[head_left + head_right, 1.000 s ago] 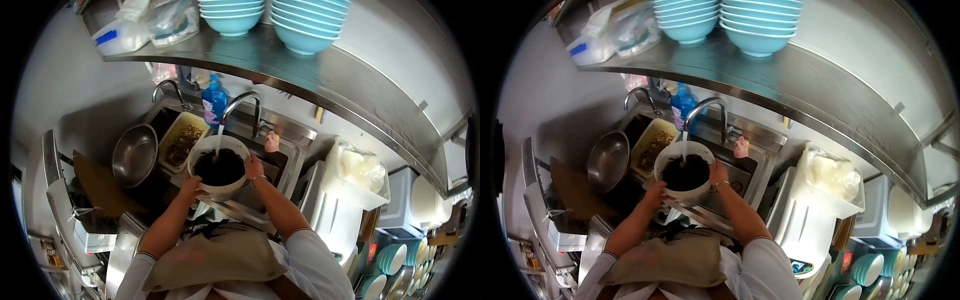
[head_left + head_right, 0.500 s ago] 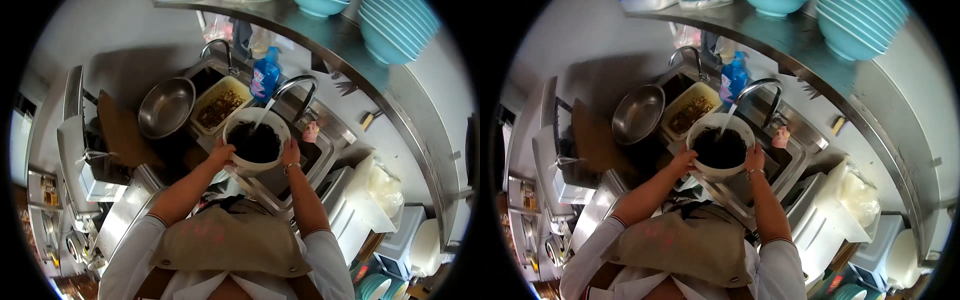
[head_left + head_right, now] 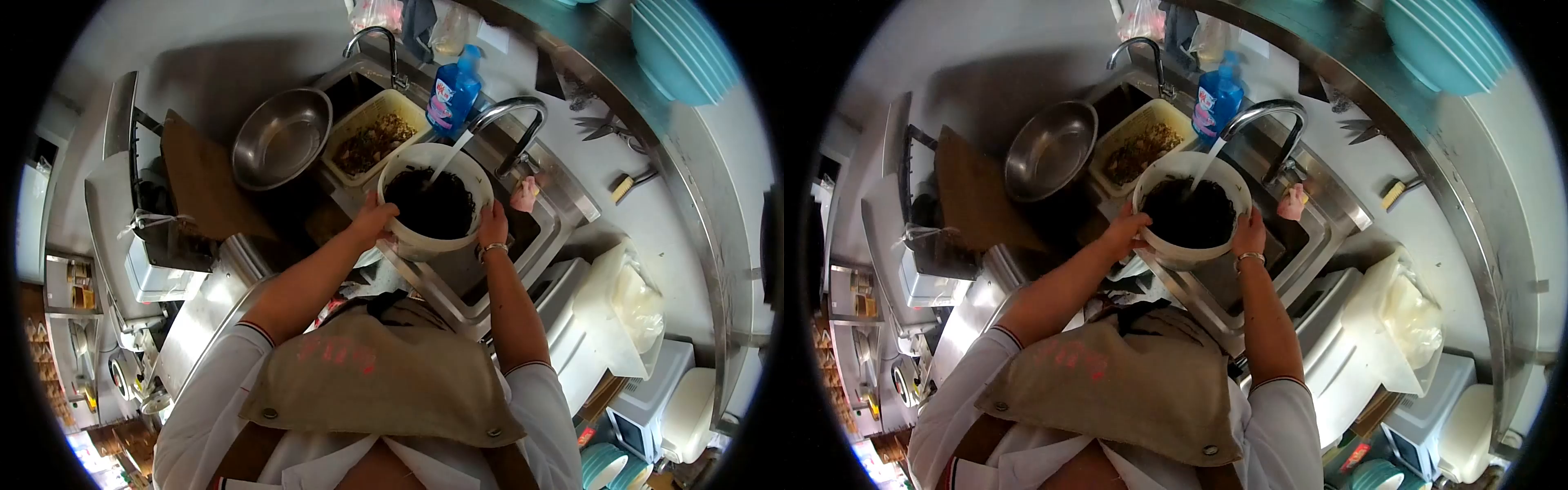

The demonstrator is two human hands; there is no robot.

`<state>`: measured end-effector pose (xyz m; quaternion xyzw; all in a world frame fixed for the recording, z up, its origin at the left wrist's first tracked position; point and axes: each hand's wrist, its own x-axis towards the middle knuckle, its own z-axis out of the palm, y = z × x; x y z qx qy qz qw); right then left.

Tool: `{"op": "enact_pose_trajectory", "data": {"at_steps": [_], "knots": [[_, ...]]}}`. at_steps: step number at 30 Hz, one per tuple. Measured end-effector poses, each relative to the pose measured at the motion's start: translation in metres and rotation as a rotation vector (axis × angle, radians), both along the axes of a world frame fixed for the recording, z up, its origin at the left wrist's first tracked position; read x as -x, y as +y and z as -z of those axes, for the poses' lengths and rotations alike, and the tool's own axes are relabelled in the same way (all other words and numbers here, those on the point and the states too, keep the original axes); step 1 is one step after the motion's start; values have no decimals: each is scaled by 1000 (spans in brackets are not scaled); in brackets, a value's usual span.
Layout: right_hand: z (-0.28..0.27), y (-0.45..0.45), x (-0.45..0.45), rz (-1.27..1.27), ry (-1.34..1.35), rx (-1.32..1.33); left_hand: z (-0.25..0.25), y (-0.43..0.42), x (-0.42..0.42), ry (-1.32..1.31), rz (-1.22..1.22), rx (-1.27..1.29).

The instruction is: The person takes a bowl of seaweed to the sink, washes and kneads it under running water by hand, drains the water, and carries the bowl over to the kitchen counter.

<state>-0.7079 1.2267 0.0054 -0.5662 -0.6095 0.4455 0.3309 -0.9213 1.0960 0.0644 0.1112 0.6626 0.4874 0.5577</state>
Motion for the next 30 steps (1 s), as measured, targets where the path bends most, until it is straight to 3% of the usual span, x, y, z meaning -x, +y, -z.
{"op": "enact_pose_trajectory", "data": {"at_steps": [4,7,10,13,30], "knots": [[-11,-1,2,21,83,143,-5,0,-1,-2,2,-3],[1,3,0,1,-3,47,-14,0,-1,-52,26,12],[10,5,2,-8,80,-7,-12,1,-2,-29,-15,42],[-16,-1,2,1,29,100,-15,3,0,-48,15,65],[17,8,-1,-11,9,39,-10,3,-1,-23,19,50]]}}
